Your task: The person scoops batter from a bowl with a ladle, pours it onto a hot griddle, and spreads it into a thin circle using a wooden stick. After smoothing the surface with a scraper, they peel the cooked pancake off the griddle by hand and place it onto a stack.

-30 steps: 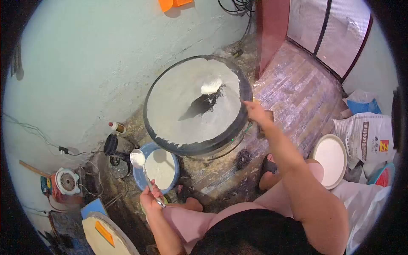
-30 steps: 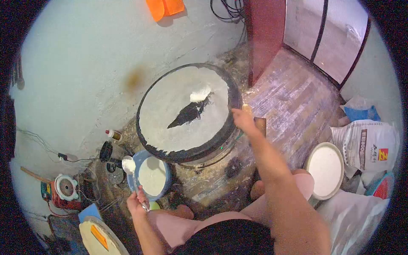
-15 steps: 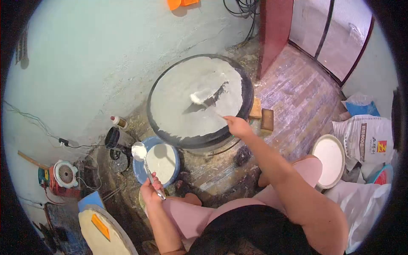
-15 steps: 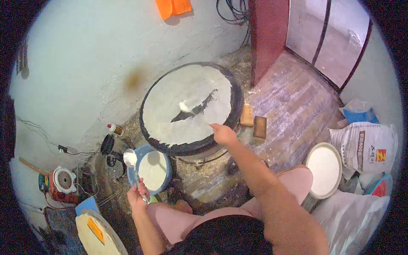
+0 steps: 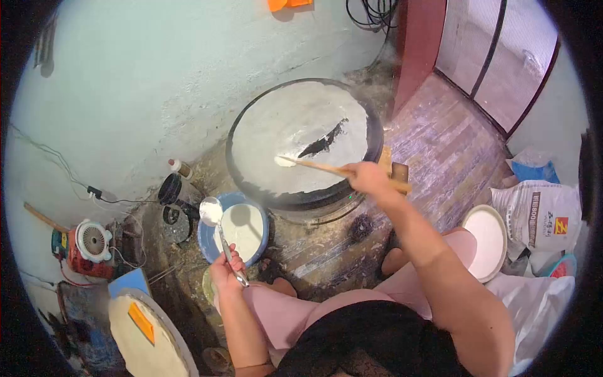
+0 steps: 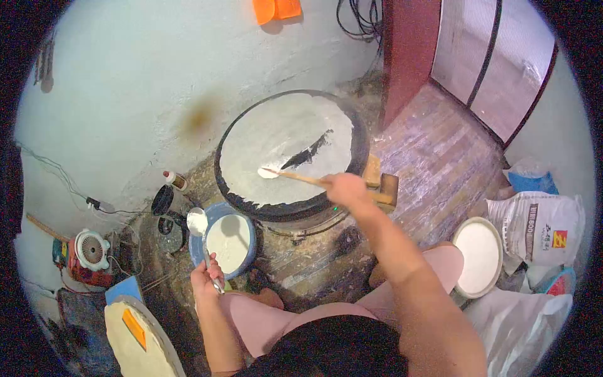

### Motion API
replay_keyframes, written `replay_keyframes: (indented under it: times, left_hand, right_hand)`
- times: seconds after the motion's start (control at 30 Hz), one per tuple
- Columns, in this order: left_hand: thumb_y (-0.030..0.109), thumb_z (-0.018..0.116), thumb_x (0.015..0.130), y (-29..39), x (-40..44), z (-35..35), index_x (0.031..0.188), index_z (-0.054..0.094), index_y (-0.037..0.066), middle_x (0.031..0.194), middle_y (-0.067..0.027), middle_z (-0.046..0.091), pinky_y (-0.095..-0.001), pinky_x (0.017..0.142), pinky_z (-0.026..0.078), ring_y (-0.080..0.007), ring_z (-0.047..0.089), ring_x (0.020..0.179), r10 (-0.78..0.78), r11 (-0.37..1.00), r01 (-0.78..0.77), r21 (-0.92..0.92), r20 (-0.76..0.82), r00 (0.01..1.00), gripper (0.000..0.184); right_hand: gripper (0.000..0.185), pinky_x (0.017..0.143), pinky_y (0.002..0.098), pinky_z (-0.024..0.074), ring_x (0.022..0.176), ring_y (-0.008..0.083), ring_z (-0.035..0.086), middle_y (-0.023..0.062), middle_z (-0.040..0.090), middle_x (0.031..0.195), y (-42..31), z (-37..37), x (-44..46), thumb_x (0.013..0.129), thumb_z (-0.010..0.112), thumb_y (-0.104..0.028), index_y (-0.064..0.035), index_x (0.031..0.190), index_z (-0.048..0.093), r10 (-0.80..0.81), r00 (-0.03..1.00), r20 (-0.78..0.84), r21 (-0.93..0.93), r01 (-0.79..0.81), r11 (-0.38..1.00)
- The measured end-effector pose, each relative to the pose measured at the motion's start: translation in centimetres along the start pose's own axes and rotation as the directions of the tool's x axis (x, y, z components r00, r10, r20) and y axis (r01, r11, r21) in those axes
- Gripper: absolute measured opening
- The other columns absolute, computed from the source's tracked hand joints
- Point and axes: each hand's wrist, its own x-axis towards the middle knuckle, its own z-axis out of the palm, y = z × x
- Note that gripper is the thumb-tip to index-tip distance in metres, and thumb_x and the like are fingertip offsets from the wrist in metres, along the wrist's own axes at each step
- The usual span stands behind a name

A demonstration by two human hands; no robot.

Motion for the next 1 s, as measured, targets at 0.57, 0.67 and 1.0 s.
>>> replay_keyframes:
  times: [0.57, 0.67, 1.0]
  left_hand:
    - [0.019, 0.038, 0.087, 0.1, -0.3, -0.3, 0.101, 0.047, -0.005, 0.067, -0.0042, 0.046, -0.0211, 0.039, 0.033, -0.0095, 0.039, 0.047, -0.044, 0.999, 0.044, -0.023, 0.013, 0.999, 0.030]
    - [0.018, 0.039, 0.086, 0.0, 0.0, -0.5, 0.102, 0.047, -0.006, 0.067, -0.0045, 0.046, -0.0208, 0.040, 0.034, -0.0089, 0.038, 0.047, -0.045, 0.998, 0.047, -0.036, 0.060, 0.997, 0.029]
    - [0.019, 0.034, 0.089, -0.3, -0.3, 0.3, 0.102, 0.047, -0.006, 0.066, -0.0052, 0.046, -0.0214, 0.038, 0.033, -0.0090, 0.039, 0.047, -0.021, 1.000, 0.021, -0.008, 0.005, 1.000, 0.031]
  right_hand:
    - [0.041, 0.057, 0.0370, 0.0471, 0.069, 0.0263, 0.056, 0.0084, 0.052, 0.080, 0.1, 5.9, -4.3, 0.072, 0.048, -0.007, -0.0128, 0.113, 0.048, 0.036, 0.938, -0.346, -0.033, -0.051, 0.998]
    - [0.042, 0.056, 0.0372, 0.0463, 0.067, 0.0254, 0.056, 0.0085, 0.052, 0.075, -0.8, 7.3, -6.0, 0.070, 0.049, -0.007, -0.0128, 0.111, 0.050, -0.149, 0.932, -0.331, -0.061, 0.136, 0.989]
    - [0.041, 0.066, 0.0419, 0.0458, 0.076, 0.0298, 0.057, 0.0120, 0.054, 0.081, 2.3, 4.5, -4.1, 0.072, 0.046, -0.005, -0.0140, 0.111, 0.050, -0.006, 0.919, -0.394, 0.088, 0.044, 0.995]
